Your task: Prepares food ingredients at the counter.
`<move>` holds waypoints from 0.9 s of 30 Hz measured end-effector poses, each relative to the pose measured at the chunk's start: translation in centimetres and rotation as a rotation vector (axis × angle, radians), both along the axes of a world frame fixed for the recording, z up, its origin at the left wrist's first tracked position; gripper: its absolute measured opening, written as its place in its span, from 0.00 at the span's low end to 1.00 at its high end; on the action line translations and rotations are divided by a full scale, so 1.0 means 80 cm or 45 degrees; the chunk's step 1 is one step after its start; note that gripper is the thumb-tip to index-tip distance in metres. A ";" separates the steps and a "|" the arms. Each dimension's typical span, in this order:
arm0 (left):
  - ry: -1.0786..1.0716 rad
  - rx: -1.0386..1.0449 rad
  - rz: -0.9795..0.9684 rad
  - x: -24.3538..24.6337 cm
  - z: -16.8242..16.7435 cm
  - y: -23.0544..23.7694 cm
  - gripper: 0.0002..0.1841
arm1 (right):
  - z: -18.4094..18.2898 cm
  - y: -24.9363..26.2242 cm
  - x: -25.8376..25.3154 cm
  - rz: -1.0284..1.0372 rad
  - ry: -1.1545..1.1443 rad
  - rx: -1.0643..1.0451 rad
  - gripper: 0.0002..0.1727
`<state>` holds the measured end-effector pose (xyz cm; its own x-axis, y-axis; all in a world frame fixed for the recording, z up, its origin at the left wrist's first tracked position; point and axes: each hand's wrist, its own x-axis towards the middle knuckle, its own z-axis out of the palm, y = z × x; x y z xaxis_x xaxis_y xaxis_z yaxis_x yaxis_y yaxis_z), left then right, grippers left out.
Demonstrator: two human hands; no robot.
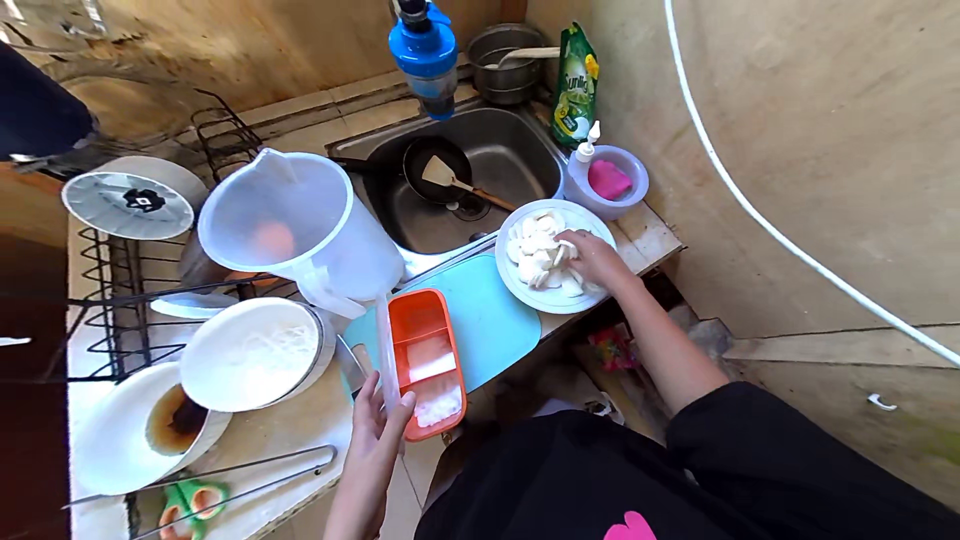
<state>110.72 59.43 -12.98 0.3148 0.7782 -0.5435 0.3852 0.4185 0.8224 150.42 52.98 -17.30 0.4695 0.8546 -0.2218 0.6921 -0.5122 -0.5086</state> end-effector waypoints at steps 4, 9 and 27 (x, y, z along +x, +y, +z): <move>0.011 -0.005 0.001 0.001 0.001 0.000 0.48 | 0.021 0.014 0.016 0.008 0.089 -0.059 0.40; 0.012 0.004 0.000 0.001 0.004 -0.001 0.47 | 0.003 0.028 -0.002 0.093 0.054 -0.224 0.45; 0.012 0.005 -0.002 0.002 0.004 -0.001 0.46 | 0.004 -0.019 0.014 -0.087 -0.097 -0.009 0.18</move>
